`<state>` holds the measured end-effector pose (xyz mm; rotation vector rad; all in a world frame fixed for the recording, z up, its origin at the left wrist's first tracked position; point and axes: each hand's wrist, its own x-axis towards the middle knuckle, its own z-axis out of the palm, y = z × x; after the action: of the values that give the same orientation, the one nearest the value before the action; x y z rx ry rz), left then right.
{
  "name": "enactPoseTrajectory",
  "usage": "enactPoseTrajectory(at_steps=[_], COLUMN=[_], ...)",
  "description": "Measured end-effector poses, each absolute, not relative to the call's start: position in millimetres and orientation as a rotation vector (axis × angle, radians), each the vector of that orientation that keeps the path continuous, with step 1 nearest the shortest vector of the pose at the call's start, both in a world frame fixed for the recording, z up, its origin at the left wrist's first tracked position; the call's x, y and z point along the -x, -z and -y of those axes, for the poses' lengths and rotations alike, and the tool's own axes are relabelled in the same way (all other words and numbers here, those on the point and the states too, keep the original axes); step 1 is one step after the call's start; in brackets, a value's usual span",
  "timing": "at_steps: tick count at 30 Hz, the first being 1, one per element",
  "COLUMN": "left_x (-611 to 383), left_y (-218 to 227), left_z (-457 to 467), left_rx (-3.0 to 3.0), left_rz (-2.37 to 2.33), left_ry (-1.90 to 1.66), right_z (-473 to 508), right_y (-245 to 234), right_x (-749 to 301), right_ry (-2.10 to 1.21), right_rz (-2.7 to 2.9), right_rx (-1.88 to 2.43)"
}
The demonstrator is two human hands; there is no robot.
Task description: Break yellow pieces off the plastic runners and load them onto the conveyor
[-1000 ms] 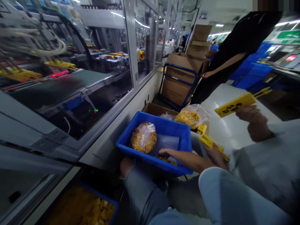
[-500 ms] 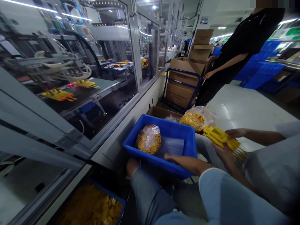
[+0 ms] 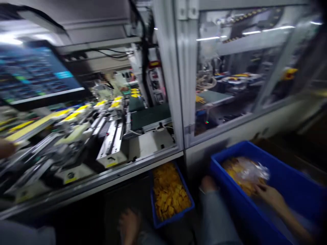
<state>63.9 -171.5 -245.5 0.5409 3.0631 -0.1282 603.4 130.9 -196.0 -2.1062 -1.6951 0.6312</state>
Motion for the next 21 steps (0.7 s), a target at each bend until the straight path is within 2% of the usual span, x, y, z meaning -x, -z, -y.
enactPoseTrajectory(at_steps=[4, 8, 10, 13, 21], left_x=[-40.0, -42.6, -49.6, -56.8, -56.6], left_y=[257.1, 243.7, 237.5, 238.4, 266.7], left_z=[166.2, 163.4, 162.4, 161.8, 166.7], left_rx=[-0.341, -0.356, -0.343, -0.346, -0.322], left_rz=[-2.895, -2.89, -2.904, -2.898, -2.904], left_ry=[-0.068, -0.154, -0.182, -0.186, -0.073], right_z=[-90.1, -22.4, -6.1, -6.3, -25.3], right_y=[197.0, 213.9, 215.6, 217.6, 262.5], right_x=[-535.4, -411.5, -357.0, -306.5, -263.2], right_ry=[-0.494, -0.836, -0.935, -0.842, -0.867], right_rz=[1.704, 2.053, 2.286, 2.635, 2.845], right_rx=[1.795, 1.262, 1.129, 1.187, 1.318])
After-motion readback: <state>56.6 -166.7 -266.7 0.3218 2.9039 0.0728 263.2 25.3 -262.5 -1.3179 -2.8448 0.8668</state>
